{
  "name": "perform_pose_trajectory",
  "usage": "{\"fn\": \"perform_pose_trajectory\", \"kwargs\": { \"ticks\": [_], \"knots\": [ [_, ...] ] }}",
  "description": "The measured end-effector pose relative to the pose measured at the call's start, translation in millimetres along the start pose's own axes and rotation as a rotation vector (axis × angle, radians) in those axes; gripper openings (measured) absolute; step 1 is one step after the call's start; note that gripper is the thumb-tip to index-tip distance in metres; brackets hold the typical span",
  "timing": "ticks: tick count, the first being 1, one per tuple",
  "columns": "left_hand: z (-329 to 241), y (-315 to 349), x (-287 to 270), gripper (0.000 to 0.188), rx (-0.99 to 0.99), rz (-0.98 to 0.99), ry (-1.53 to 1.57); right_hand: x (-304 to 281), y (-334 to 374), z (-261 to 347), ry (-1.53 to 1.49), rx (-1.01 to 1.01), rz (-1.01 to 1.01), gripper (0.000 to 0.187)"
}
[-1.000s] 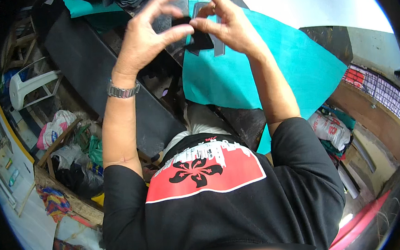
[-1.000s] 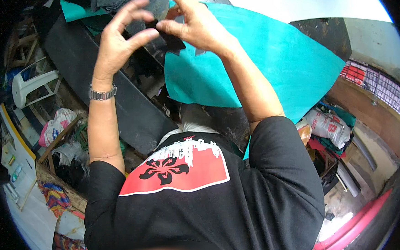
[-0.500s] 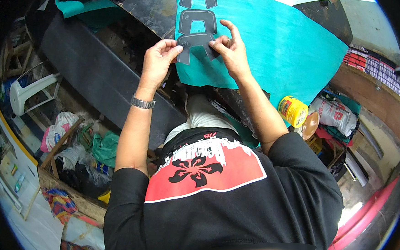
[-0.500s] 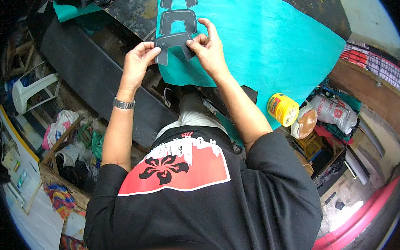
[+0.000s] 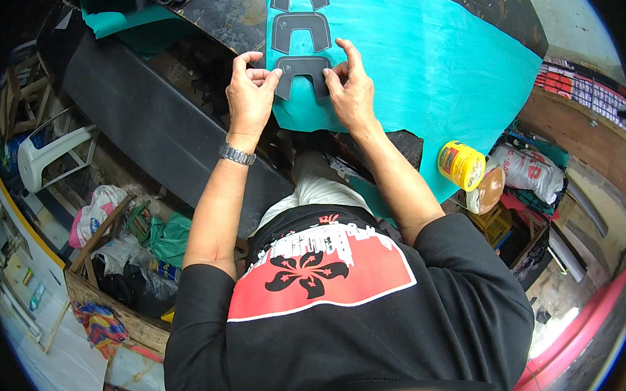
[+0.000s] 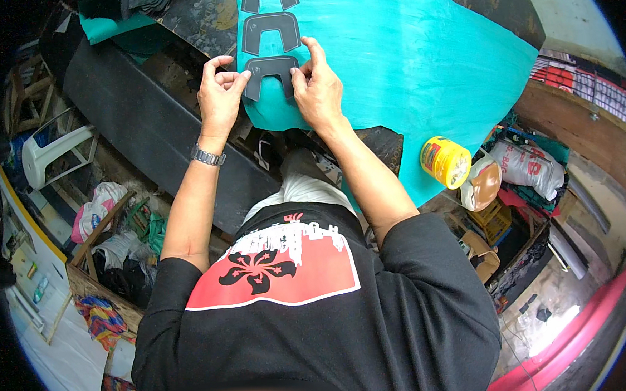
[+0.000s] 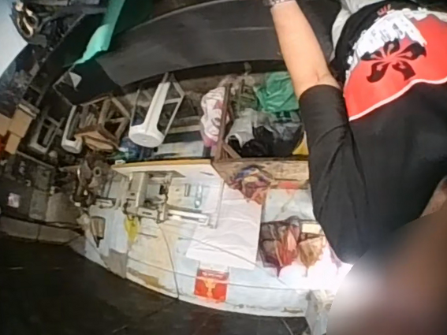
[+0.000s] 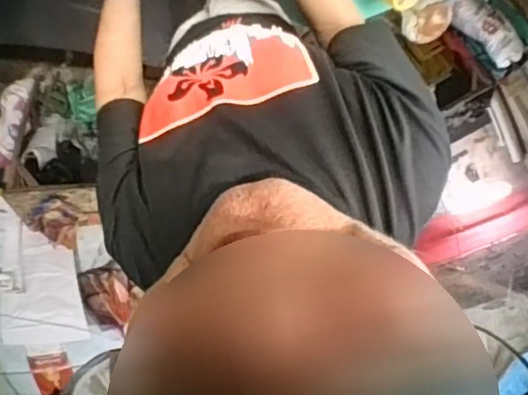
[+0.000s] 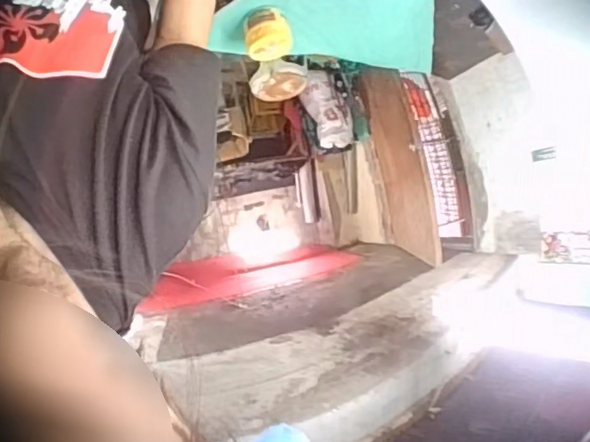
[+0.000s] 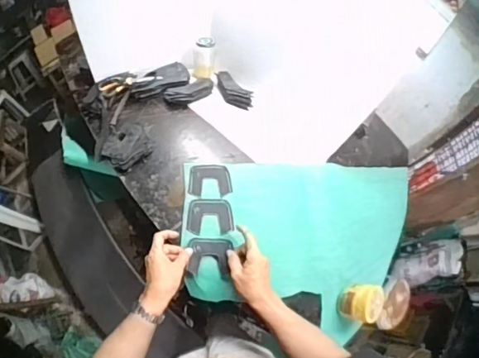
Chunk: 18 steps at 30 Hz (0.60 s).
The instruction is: The person smooths a large green sheet on a workbench, then places several black cutout letters onto it one by one, pressing each into place. The person uses both hands to position and flatten the letters on the green surface.
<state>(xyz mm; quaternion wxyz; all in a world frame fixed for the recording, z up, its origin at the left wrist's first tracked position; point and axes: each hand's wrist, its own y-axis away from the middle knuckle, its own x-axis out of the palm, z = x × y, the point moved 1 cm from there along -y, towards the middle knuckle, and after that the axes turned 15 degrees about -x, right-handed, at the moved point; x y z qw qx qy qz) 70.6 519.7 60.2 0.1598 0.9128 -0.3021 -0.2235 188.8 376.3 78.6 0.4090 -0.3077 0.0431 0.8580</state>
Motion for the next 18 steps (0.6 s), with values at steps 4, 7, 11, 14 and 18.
{"fn": "perform_pose_trajectory", "kwargs": {
  "ticks": [4,7,11,14,18],
  "knots": [
    [-3.2,0.5,-1.5,0.042,0.010,-0.022,-0.028,2.9,-3.0,-0.3,0.037,0.009,0.023,0.059],
    [-5.4,0.4,-2.3,0.042,0.012,-0.029,-0.050,4.8,-4.2,1.0,0.073,0.003,0.033,0.060],
    [-6.9,0.5,-1.9,0.042,0.018,-0.035,-0.042,6.2,-5.5,1.4,0.107,-0.001,0.036,0.061],
    [-6.5,0.9,-2.0,0.041,0.026,-0.039,-0.036,7.2,-6.0,0.2,0.124,-0.005,0.038,0.062],
    [-6.5,0.1,-2.1,0.041,0.035,-0.032,-0.050,8.8,-5.7,-3.1,0.164,-0.003,0.054,0.062]
  ]
}}
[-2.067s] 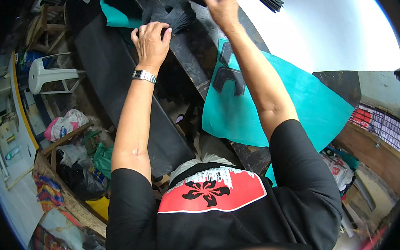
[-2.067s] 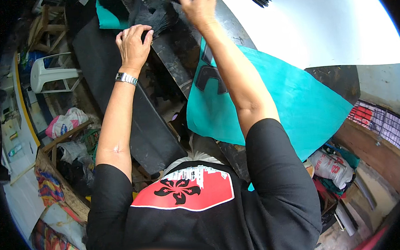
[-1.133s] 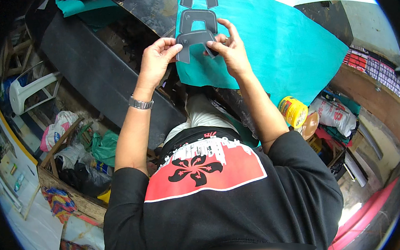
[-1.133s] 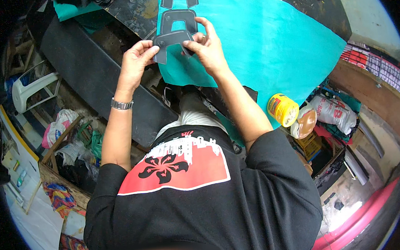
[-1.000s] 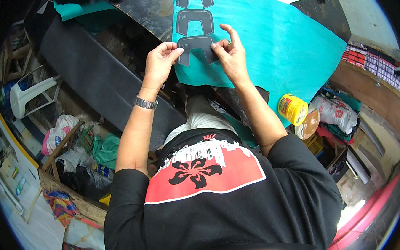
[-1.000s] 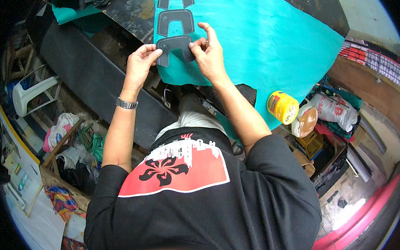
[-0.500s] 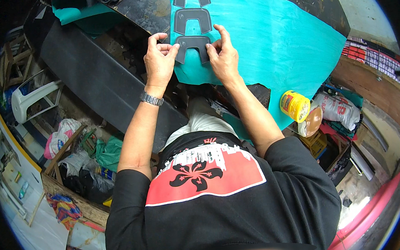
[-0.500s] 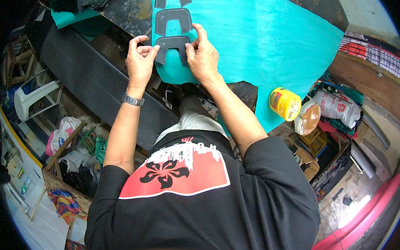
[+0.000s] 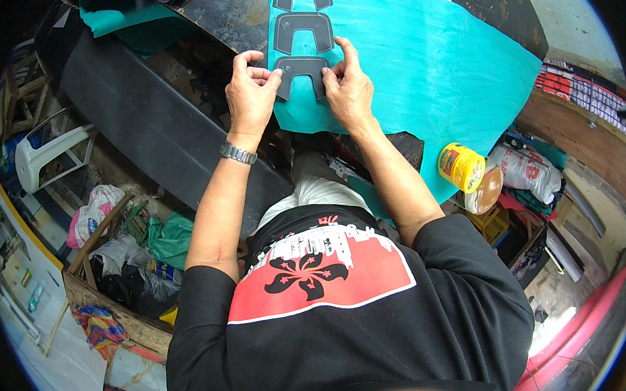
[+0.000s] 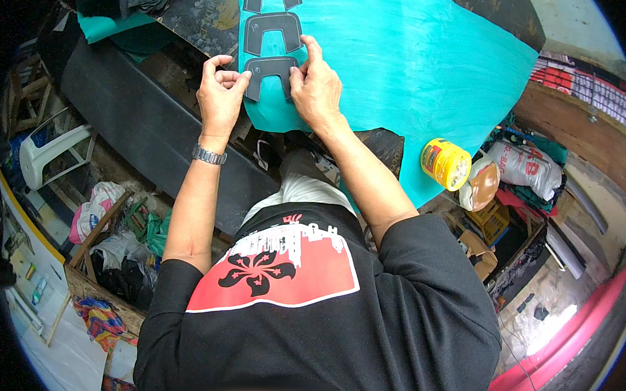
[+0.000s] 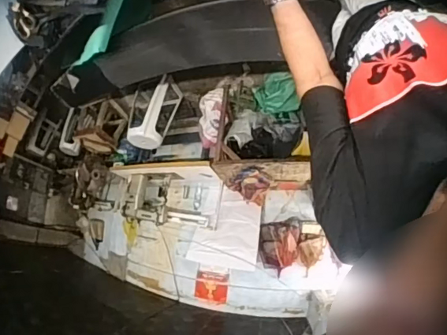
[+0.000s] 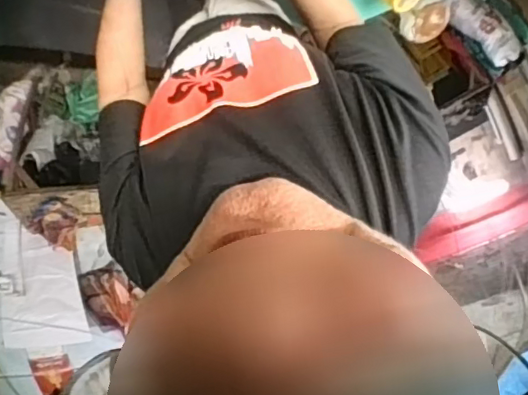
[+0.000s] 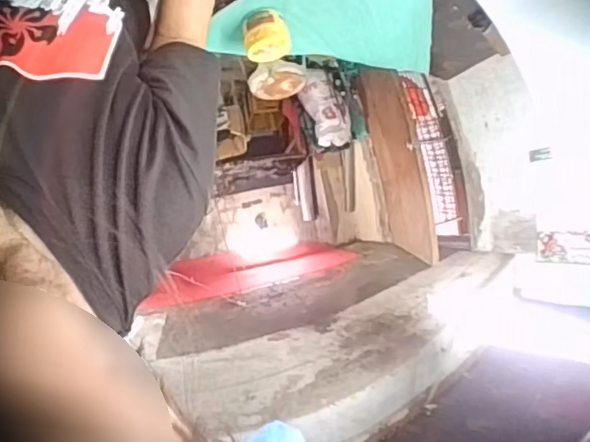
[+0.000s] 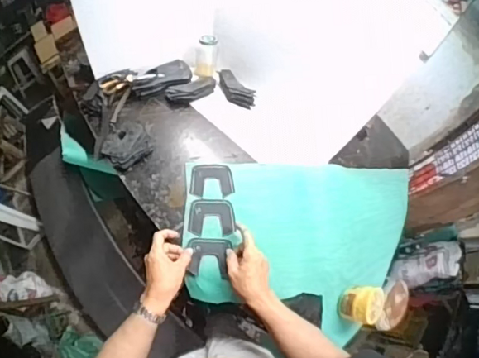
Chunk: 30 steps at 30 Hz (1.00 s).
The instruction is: The person smooths a large green sheet on a workbench, then places several black cutout letters onto it one by one, pressing each into place. The person uses both hands to position and flatten the letters on the green surface.
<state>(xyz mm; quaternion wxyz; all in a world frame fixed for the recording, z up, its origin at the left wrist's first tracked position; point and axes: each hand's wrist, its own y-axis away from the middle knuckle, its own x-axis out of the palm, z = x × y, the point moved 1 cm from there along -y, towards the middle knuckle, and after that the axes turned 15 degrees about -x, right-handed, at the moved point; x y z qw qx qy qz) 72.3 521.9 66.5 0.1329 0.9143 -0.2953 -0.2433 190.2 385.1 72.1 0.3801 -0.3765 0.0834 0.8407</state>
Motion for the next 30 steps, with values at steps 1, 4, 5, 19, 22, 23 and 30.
{"fn": "perform_pose_trajectory", "kwargs": {
  "ticks": [1,4,5,19,22,23,30],
  "knots": [
    [-0.3,-0.5,-0.1,0.041,-0.008,-0.001,-0.013,0.8,-0.3,-0.5,0.025,-0.009,0.005,0.062],
    [-2.1,-2.6,-0.9,0.041,0.001,0.000,-0.067,3.0,-2.8,-0.3,0.093,-0.031,0.028,0.065],
    [-2.3,-3.2,-1.4,0.041,0.005,-0.001,-0.100,3.0,-4.1,0.4,0.110,-0.035,0.040,0.066],
    [47.6,18.2,-4.9,0.052,-0.179,0.219,0.343,26.9,-47.8,21.8,0.457,-0.595,-0.110,0.073],
    [46.3,18.9,-0.8,0.055,-0.161,0.222,0.401,53.7,-57.8,20.3,0.527,-0.552,0.203,0.071],
    [43.9,16.0,-0.7,0.056,-0.155,0.213,0.401,54.8,-59.6,20.0,0.508,-0.614,0.100,0.070],
    [8.6,-8.4,4.5,0.054,-0.046,0.125,0.170,48.6,-81.4,9.5,0.429,-0.502,0.136,0.069]
  ]
}}
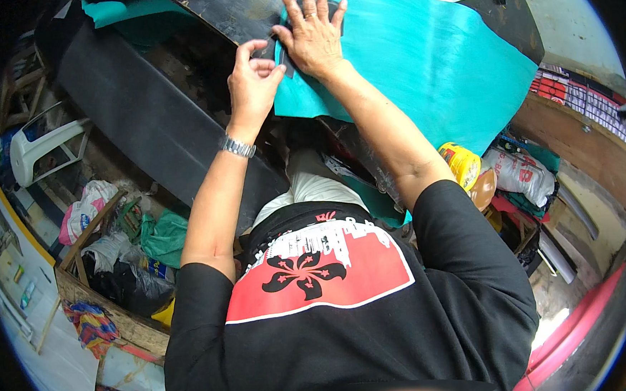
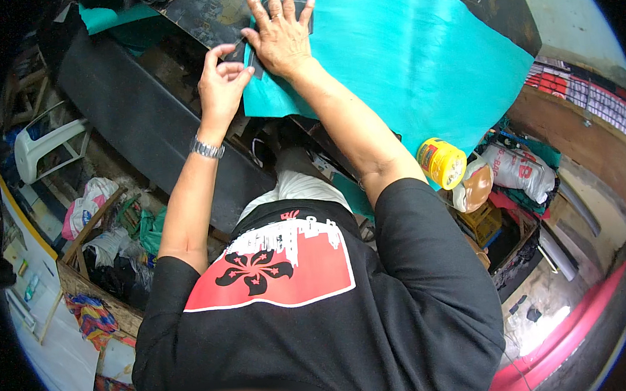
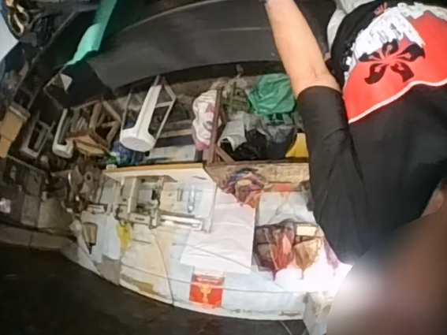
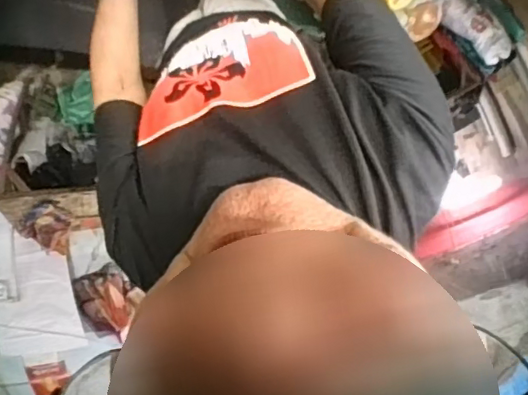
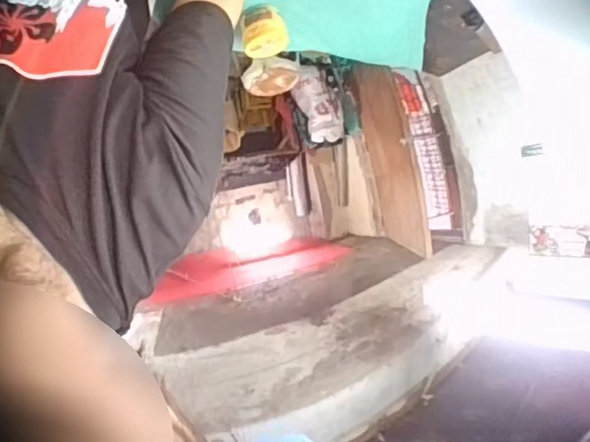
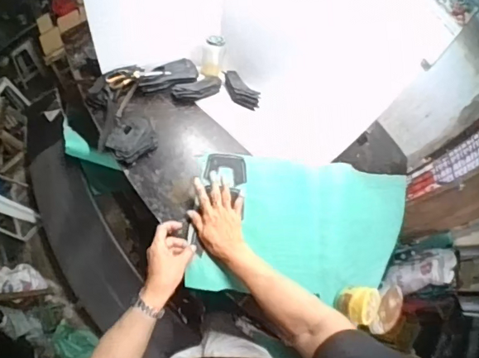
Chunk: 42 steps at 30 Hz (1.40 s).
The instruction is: The person smooths a large green sheet on a workbench, then places several black cutout letters onto it one by one, pressing each into place. The person uses both hands to position and flatten the letters on the green surface.
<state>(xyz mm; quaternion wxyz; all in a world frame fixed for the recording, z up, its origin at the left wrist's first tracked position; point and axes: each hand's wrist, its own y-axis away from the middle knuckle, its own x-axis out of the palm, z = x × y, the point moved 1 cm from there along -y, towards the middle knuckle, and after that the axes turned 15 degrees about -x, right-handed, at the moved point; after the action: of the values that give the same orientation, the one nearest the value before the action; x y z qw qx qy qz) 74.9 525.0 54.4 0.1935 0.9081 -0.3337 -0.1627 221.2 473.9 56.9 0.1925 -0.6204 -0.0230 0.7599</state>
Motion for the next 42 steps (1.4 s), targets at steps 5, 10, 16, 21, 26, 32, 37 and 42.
{"fn": "perform_pose_trajectory", "kwargs": {
  "ticks": [5,10,16,21,26,32,37,42],
  "knots": [
    [-26.9,-15.8,11.2,0.049,0.097,-0.106,-0.322,10.4,-5.3,-27.4,-0.002,0.090,-0.272,0.068],
    [-27.9,-0.6,6.8,0.051,0.529,-0.149,-0.734,7.0,11.8,-39.5,-0.306,0.126,-0.483,0.069],
    [-4.2,19.0,2.8,0.074,0.626,0.089,-0.969,-4.3,-10.0,-12.4,-0.594,0.110,-0.632,0.069],
    [-16.2,-0.8,-15.5,0.051,0.617,-0.016,-0.728,-9.1,-86.2,7.2,-0.729,-0.041,-0.483,0.067],
    [-46.2,-61.5,-63.2,0.032,0.392,-0.398,0.042,5.1,-170.1,30.9,-0.481,-0.252,-0.310,0.066],
    [-55.2,-103.2,-90.5,0.052,0.354,-0.529,-0.015,34.1,-219.6,59.0,-0.149,-0.365,-0.119,0.076],
    [-58.5,-116.2,-95.3,0.055,0.376,-0.570,0.002,39.7,-226.2,59.8,-0.208,-0.319,-0.098,0.073],
    [-67.0,-132.3,-95.1,0.050,0.418,-0.605,-0.066,39.2,-227.8,51.6,-0.396,-0.100,-0.152,0.068]
  ]
}}
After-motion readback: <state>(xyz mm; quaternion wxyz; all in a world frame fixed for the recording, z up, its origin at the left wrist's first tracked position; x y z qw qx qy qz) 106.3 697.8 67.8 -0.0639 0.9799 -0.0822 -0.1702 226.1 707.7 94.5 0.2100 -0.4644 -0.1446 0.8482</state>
